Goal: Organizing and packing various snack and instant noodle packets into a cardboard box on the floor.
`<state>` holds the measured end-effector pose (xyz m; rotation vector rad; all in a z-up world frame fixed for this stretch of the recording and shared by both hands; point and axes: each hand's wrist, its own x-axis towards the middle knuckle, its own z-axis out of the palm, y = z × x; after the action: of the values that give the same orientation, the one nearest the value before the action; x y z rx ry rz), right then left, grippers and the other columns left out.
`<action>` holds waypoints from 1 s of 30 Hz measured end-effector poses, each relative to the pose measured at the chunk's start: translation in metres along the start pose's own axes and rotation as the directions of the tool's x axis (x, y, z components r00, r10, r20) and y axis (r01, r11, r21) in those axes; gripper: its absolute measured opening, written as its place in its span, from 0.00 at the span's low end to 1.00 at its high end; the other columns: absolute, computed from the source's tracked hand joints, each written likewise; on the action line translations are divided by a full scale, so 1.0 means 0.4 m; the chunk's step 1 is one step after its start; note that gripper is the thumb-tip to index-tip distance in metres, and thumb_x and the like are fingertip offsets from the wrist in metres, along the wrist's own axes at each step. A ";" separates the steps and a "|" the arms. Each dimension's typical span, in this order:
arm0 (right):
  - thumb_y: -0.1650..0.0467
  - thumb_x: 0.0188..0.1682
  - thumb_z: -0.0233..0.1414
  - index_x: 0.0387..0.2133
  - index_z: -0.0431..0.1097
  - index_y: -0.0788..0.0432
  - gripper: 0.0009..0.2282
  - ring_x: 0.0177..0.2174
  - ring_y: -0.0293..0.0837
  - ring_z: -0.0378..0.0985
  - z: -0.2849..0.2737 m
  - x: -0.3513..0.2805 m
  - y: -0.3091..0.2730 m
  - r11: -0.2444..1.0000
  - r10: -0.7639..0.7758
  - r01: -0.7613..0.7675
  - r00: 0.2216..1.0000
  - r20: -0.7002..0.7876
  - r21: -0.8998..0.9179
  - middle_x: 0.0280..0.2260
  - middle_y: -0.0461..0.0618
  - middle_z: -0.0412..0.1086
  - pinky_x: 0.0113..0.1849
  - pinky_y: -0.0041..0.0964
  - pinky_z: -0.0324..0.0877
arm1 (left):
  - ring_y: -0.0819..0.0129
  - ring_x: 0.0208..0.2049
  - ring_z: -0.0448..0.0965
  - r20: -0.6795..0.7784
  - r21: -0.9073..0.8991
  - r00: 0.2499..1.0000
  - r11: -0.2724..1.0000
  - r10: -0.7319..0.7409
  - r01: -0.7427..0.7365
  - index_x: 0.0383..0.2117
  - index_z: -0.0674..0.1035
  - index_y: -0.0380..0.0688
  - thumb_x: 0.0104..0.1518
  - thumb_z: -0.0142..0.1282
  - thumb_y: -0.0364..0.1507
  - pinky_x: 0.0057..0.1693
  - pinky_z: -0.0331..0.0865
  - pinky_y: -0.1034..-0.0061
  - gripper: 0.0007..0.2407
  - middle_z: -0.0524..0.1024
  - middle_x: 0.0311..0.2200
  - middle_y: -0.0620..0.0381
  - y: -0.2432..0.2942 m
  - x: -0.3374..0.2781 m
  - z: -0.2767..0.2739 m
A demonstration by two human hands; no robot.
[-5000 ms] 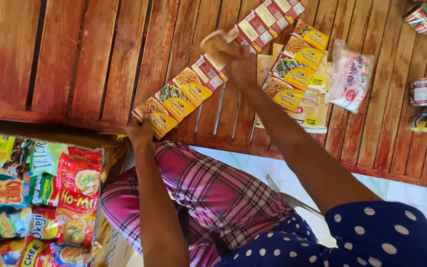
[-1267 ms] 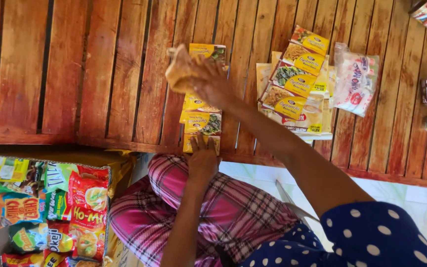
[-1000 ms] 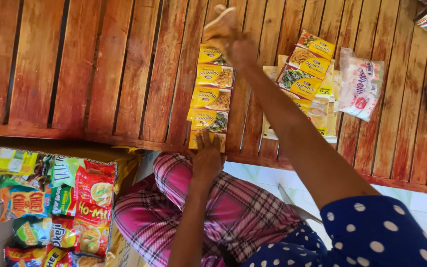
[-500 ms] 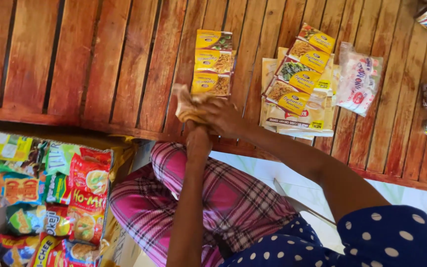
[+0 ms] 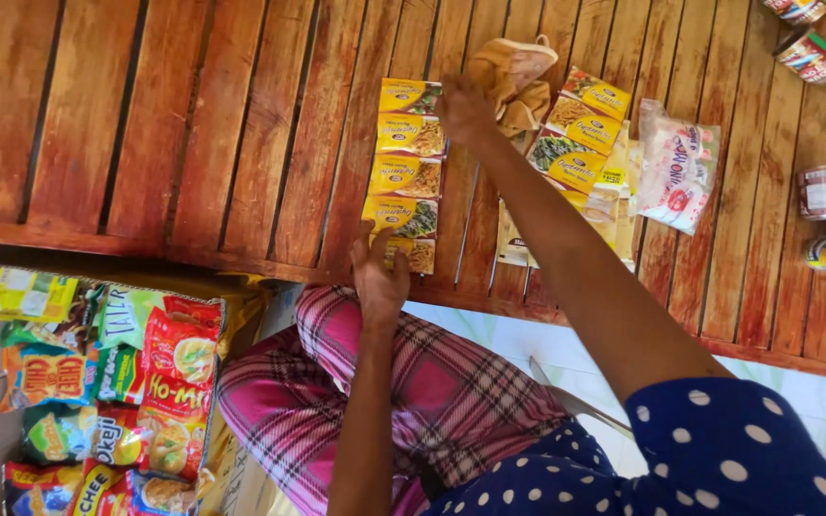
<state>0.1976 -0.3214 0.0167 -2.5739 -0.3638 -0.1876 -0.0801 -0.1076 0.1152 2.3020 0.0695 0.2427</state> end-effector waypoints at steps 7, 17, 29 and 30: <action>0.67 0.44 0.58 0.56 0.63 0.59 0.25 0.58 0.62 0.64 -0.087 0.036 -0.165 0.881 0.473 -0.443 0.839 0.270 -0.167 0.55 0.60 0.68 0.55 0.69 0.57 | 0.62 0.53 0.77 0.079 -0.504 0.940 0.801 -0.331 0.324 0.53 0.77 0.36 0.59 0.57 0.30 0.49 0.77 0.70 0.17 0.74 0.57 0.47 0.013 -0.005 -0.042; 0.68 0.46 0.65 0.37 0.78 0.57 0.09 0.40 0.44 0.78 0.026 -0.003 -0.134 0.868 0.248 -0.353 0.918 0.310 0.349 0.40 0.51 0.77 0.42 0.40 0.71 | 0.58 0.62 0.72 0.270 -0.777 0.786 0.356 -0.556 0.519 0.59 0.73 0.39 0.56 0.60 0.41 0.64 0.68 0.59 0.26 0.73 0.59 0.46 0.101 0.028 -0.078; 0.79 0.45 0.55 0.38 0.74 0.60 0.09 0.46 0.47 0.80 -0.296 -0.462 -0.602 0.564 -0.641 0.503 0.767 -0.036 0.655 0.42 0.51 0.76 0.43 0.38 0.79 | 0.57 0.48 0.73 0.147 -0.941 0.848 0.191 -0.509 0.278 0.73 0.54 0.51 0.60 0.58 0.36 0.47 0.71 0.57 0.34 0.70 0.52 0.48 0.077 -0.077 -0.247; 0.80 0.44 0.53 0.39 0.74 0.61 0.11 0.47 0.48 0.80 -0.342 -0.486 -0.621 0.489 -0.719 0.526 0.694 -0.019 0.695 0.42 0.52 0.76 0.45 0.38 0.78 | 0.58 0.44 0.73 0.071 -0.918 0.872 0.311 -0.485 0.247 0.73 0.54 0.52 0.60 0.60 0.27 0.46 0.69 0.55 0.34 0.70 0.49 0.46 0.050 -0.122 -0.244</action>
<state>-0.0692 -0.2310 0.2142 -1.6336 -1.2592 0.0555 -0.1476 -0.0564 0.1871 1.0525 0.4702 0.2125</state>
